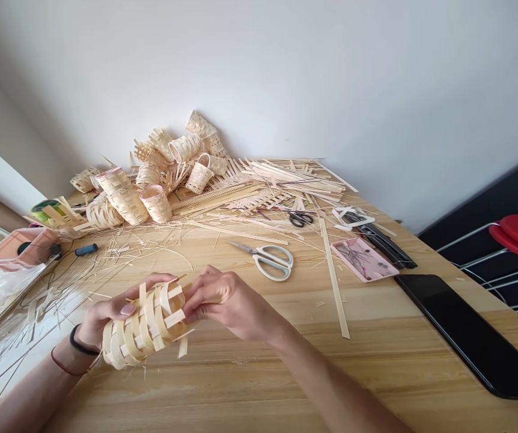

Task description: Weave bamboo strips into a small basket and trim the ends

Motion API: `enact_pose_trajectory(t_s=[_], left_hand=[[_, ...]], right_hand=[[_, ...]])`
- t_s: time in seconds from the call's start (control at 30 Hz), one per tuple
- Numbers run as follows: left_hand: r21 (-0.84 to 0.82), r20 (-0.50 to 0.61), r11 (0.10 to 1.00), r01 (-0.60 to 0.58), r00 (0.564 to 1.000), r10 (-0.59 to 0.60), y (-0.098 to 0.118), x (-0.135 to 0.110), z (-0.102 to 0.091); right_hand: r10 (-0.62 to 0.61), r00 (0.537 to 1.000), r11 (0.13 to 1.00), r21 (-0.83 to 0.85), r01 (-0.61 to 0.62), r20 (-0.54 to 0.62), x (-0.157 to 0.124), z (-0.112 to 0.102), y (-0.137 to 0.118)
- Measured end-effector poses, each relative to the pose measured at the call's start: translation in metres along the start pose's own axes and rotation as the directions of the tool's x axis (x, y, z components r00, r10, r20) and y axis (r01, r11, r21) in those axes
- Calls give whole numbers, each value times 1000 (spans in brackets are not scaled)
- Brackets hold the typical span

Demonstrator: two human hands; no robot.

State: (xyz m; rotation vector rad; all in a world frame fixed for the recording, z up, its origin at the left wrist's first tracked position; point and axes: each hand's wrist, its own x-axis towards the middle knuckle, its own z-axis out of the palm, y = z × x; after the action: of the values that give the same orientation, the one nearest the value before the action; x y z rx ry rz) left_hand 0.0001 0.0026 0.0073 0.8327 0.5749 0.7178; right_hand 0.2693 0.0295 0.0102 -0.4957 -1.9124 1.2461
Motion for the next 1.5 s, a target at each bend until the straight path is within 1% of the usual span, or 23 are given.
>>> enact_pose_trajectory(t_s=[0.07, 0.13, 0.23, 0.33, 0.43, 0.5, 0.63, 0.83, 1.0, 1.1, 1.2, 1.33, 1.43, 1.5], left_hand=[[25, 4, 1000, -1, 1000, 0, 0, -1, -2], [74, -22, 997, -25, 999, 27, 1, -2, -4], [153, -64, 985, -75, 994, 86, 5, -2, -5], [231, -101, 966, -120, 984, 147, 6, -1, -6], [310, -108, 938, -157, 974, 199, 8, -1, -6], [355, -115, 920, -167, 969, 220, 10, -1, -5], [418, -138, 892, -171, 959, 248, 13, -1, -1], [543, -137, 811, -217, 930, 340, 13, -1, -2], [625, -125, 726, -285, 882, 454, 8, -2, -8], [614, -152, 733, -295, 866, 476, 6, -2, -6], [537, -181, 782, -317, 862, 474, 6, 0, 0], [394, -240, 865, -312, 873, 425, 7, 1, 7], [304, -292, 905, -297, 875, 385, 8, 1, 8], [245, -298, 935, -257, 897, 325, 10, 2, 8]], right_hand=[[50, 999, 996, 70, -51, 16, 0, 0, -4], [113, 994, 987, 110, -113, 5, 0, -2, -9], [171, 985, 982, 82, -169, -26, -1, -7, -16], [175, 982, 984, 19, -174, -73, -1, -9, -17], [147, 982, 988, -27, -151, -119, -1, -9, -14], [137, 981, 987, -60, -146, -134, -1, -8, -12], [164, 976, 979, -101, -179, -141, -1, -8, -11], [218, 965, 969, -84, -231, -143, -1, -7, -14], [286, 947, 958, 18, -286, -149, -1, -6, -13], [290, 939, 957, 30, -290, -183, -1, -4, -10], [238, 947, 970, -2, -244, -216, -1, 0, -9], [111, 964, 991, -52, -127, -240, -2, 4, -14], [71, 974, 993, -79, -89, -214, -3, 4, -18], [39, 981, 990, -128, -65, -193, -3, 1, -18]])
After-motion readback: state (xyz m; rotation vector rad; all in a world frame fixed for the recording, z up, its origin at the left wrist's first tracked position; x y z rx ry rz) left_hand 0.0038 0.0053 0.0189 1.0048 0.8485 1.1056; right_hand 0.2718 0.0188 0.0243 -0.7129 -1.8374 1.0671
